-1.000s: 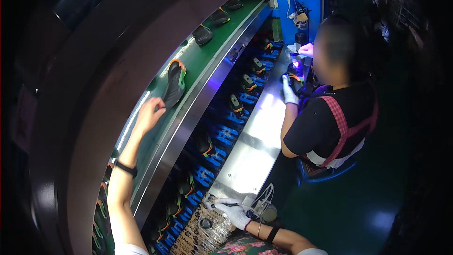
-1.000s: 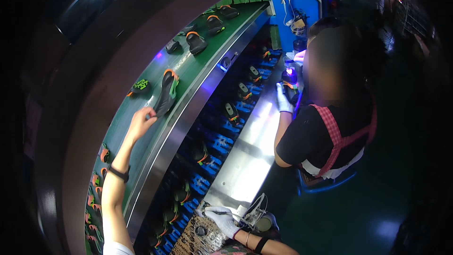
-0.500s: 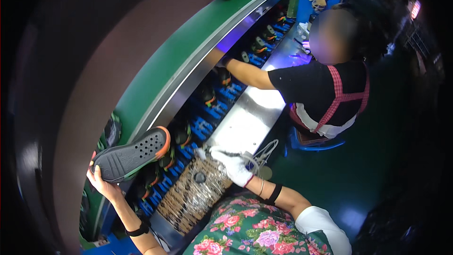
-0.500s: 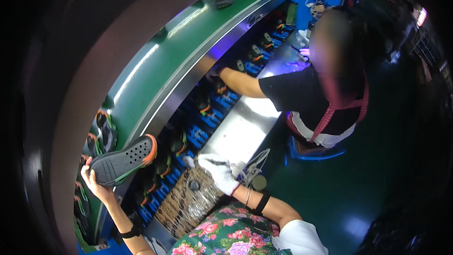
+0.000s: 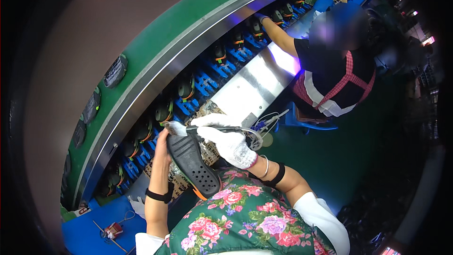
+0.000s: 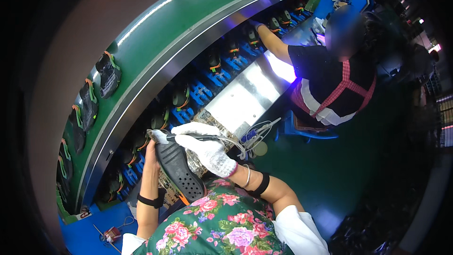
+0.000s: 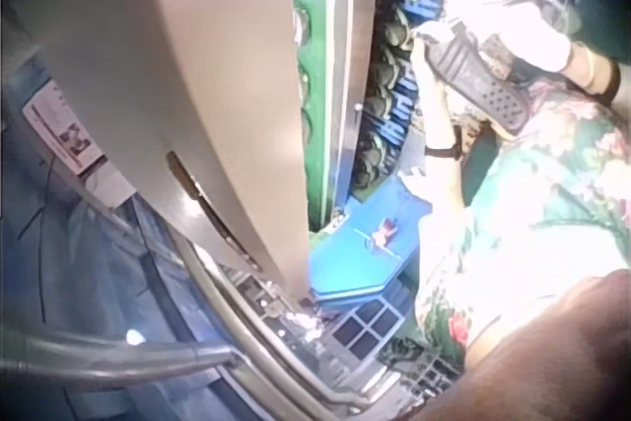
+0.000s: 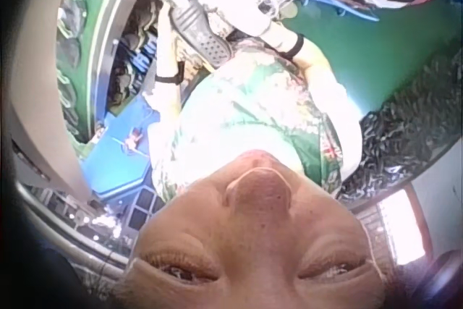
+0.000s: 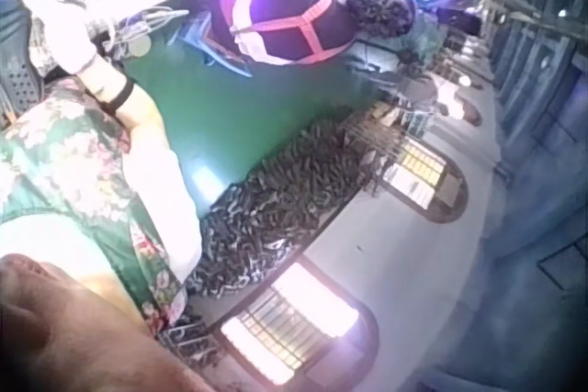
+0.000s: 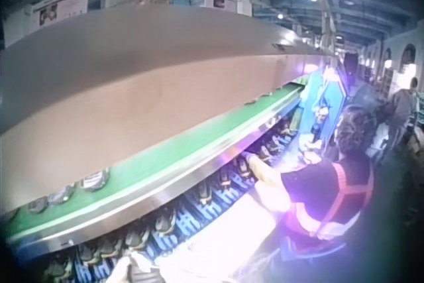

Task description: Applying glue or solvent to shoe soles using a brush at a factory workstation assembly line.

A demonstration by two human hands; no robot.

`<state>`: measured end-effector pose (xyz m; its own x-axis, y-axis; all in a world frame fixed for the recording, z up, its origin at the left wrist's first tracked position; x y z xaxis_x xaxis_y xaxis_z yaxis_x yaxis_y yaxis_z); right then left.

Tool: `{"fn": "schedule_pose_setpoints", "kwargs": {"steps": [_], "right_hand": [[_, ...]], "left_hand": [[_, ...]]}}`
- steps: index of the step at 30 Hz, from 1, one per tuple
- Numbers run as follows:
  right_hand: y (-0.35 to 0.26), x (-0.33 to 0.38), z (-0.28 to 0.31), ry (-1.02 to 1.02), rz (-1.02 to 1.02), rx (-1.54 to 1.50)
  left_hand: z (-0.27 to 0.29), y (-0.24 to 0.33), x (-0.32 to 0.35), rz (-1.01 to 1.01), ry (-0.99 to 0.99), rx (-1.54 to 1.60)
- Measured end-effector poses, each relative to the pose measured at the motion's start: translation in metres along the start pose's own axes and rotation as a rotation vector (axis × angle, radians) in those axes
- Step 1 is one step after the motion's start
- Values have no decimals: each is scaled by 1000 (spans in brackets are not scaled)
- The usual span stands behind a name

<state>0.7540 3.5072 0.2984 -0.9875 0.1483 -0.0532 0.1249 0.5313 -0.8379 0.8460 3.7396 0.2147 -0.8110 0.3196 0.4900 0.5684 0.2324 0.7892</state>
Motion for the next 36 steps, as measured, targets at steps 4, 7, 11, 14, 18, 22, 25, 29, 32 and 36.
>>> {"fn": "schedule_pose_setpoints", "kwargs": {"steps": [4,7,11,14,18,22,25,29,32,36], "right_hand": [[24,-12,-15,-29,112,157],[38,-24,-21,-26,143,119],[24,-32,-31,-58,-72,185],[22,-37,-27,-37,-9,175],[-2,-37,-34,-66,138,357],[-21,-36,-42,-57,563,621],[-33,-34,-48,-95,703,821],[-42,-25,-46,-209,811,957],[-31,-5,-44,-288,767,1038],[-21,28,-46,-456,739,1002]], "left_hand": [[7,-44,0,180,-114,459],[-25,-59,24,327,-373,631],[-26,-70,35,383,-506,651],[-47,-39,31,386,-351,610],[-59,-9,27,294,-253,800],[-65,-12,24,68,-215,764],[-82,-11,33,2,-393,824],[-89,-28,42,-107,-369,726],[-92,-43,50,-194,-317,580],[-89,-55,58,-164,-351,561]]}}
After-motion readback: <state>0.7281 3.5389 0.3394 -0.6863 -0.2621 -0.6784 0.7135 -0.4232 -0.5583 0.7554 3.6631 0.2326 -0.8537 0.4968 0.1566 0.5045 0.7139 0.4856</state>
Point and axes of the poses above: each hand's wrist, its own x-axis away from the middle knuckle, its own z-axis out of the back of the hand, y = z × x, the point moved 4 cm from there along -x, towards the middle knuckle, and after that the axes turned 3 degrees about z, right-handed, at the moved point
